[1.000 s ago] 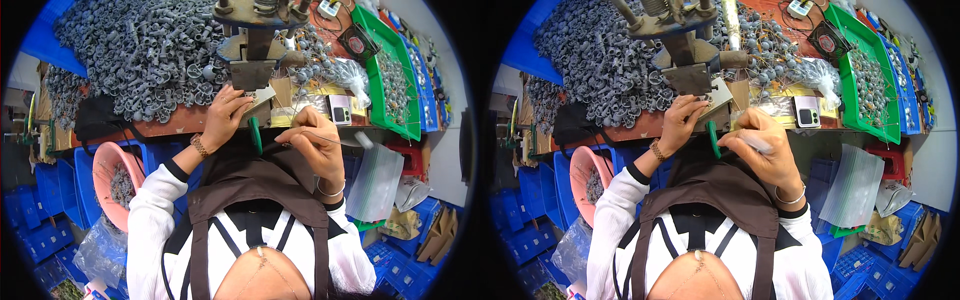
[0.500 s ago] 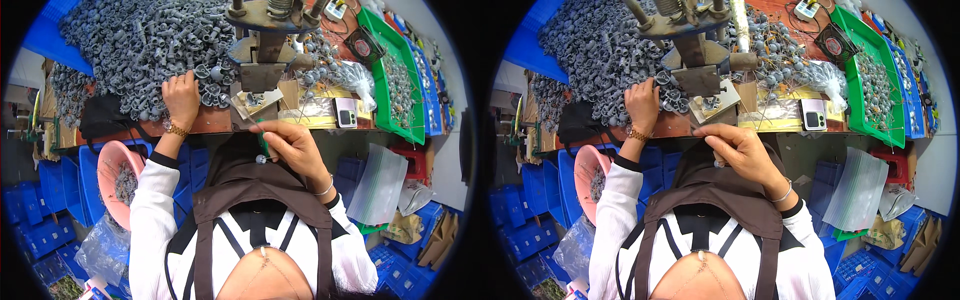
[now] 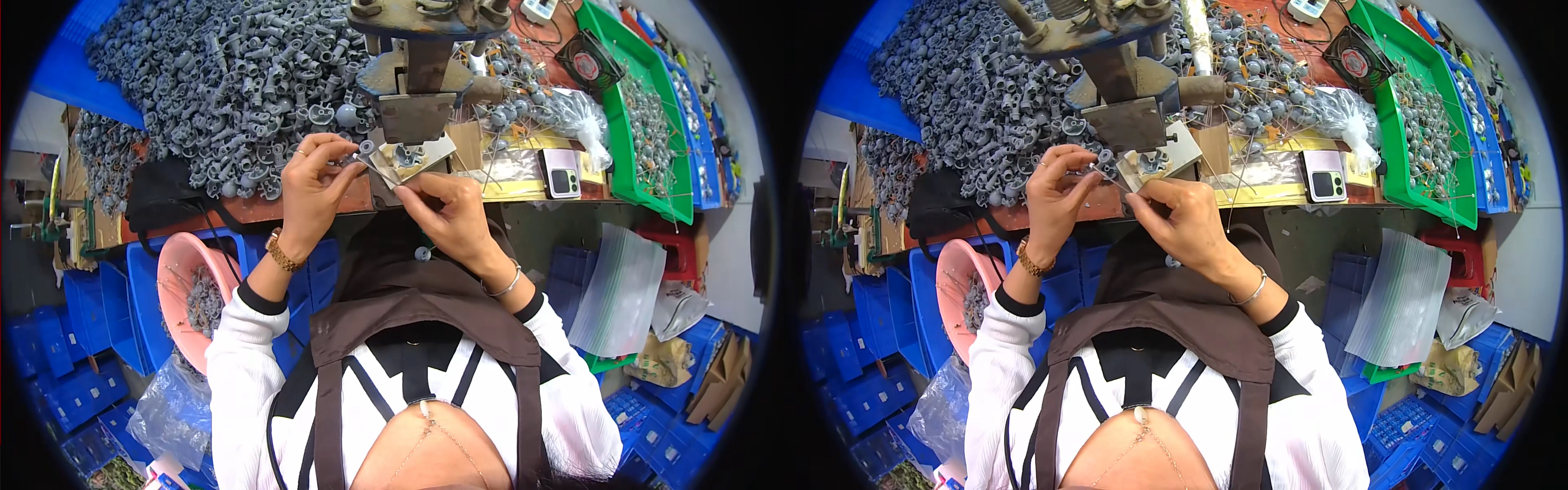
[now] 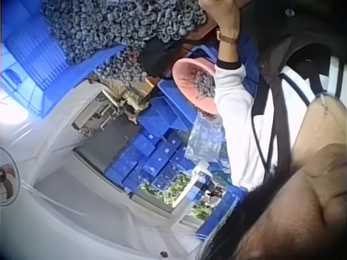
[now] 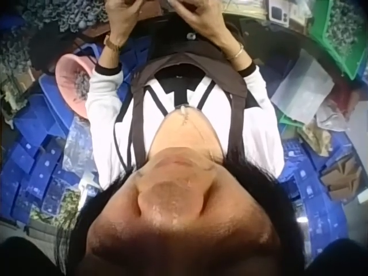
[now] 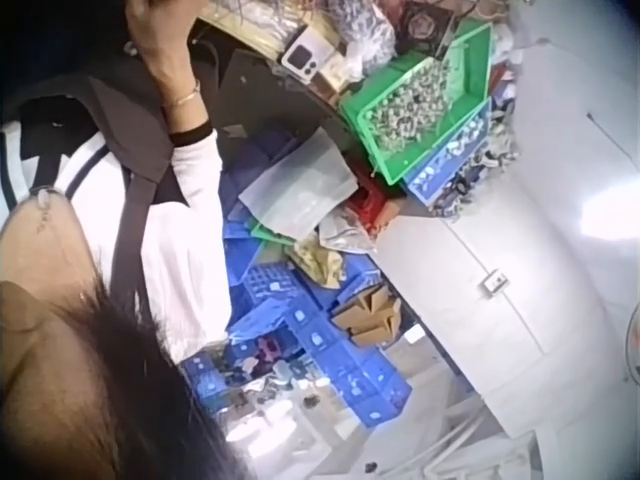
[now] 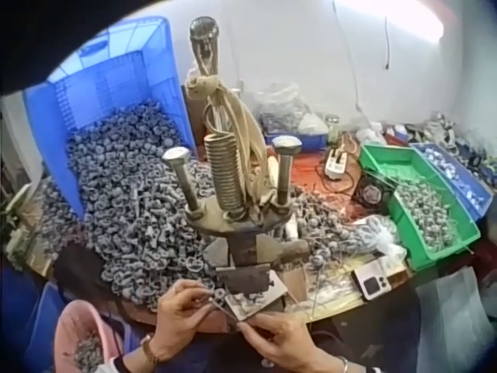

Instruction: Using a manual press tool to assemble small plastic toy components at a factory workbench.

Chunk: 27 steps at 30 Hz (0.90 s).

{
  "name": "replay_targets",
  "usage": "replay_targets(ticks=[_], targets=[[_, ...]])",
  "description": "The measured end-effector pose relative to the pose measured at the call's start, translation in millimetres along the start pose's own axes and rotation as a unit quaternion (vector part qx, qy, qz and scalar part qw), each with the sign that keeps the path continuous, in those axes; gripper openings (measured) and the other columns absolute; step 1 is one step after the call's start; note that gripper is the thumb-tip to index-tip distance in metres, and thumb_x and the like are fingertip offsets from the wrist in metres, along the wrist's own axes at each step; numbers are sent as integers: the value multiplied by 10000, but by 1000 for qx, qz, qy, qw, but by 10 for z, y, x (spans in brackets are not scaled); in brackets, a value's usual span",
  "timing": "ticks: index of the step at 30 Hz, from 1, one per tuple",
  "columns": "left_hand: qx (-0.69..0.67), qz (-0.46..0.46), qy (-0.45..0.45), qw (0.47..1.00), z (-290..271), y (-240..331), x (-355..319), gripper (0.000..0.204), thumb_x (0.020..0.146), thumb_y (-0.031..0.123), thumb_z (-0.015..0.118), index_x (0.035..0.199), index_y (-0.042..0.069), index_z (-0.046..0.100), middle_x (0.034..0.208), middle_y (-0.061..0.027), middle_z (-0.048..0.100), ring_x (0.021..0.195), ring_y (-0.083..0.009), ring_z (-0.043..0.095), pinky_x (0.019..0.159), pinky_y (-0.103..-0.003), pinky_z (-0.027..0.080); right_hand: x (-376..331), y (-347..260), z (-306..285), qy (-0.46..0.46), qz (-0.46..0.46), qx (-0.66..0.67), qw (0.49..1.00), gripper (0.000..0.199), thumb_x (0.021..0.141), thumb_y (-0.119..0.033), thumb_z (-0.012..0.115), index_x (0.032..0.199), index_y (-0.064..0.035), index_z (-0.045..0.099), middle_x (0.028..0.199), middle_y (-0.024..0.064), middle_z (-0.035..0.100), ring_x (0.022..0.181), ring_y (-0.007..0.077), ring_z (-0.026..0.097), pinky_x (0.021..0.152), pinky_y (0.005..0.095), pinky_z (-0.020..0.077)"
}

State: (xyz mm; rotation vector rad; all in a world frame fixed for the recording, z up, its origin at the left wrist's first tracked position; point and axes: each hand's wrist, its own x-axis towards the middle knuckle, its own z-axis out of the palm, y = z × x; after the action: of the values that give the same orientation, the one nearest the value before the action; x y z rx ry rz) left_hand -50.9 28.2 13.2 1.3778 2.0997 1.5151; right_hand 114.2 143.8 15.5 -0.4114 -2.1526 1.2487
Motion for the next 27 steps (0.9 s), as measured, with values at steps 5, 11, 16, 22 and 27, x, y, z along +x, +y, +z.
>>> replay_targets(ticks=[5, 11, 16, 22, 27], targets=[[-30, 40, 13, 999, 14, -19, -26, 252, 777, -91, 674, 1018, -31, 627, 1008, -56, 598, 862, -90, 613, 709, -209, 524, -9, -47, -45, -4, 29, -25, 999, 165, 812, -74, 658, 697, 34, 607, 543, 58, 528, 484, 73, 437, 448, 255, 331], [-79, 46, 7, 996, 10, 76, -42, 343, 770, -84, 687, 1090, 7, 603, 975, -60, 636, 832, -92, 610, 716, -206, 493, -23, -79, -107, -38, 63, 46, 996, 161, 821, -90, 654, 730, 41, 633, 575, 36, 568, 515, 61, 451, 464, 242, 345], [-474, -216, -35, 853, 3, 60, -79, 284, 793, -51, 682, 1059, 12, 605, 996, -73, 658, 840, -98, 630, 732, -213, 507, -4, -54, -68, -59, 80, 85, 991, 129, 836, -84, 647, 801, 38, 666, 627, 43, 607, 544, 61, 506, 489, 227, 384], [-440, -224, -58, 867, 120, 200, -137, 284, 810, -38, 668, 1082, 14, 604, 1015, -65, 662, 859, -95, 629, 712, -200, 501, -28, -44, -3, -16, 36, 115, 993, 105, 834, -62, 638, 818, 40, 659, 630, 89, 605, 520, 95, 510, 474, 262, 390], [-333, -109, -97, 932, 88, 324, -171, 359, 911, 23, 545, 1263, -31, 496, 1181, -172, 596, 1022, -211, 624, 817, -315, 564, -52, -26, -17, -28, 85, 127, 988, 122, 848, -75, 637, 847, 43, 668, 638, 69, 613, 545, 71, 527, 477, 261, 402]])
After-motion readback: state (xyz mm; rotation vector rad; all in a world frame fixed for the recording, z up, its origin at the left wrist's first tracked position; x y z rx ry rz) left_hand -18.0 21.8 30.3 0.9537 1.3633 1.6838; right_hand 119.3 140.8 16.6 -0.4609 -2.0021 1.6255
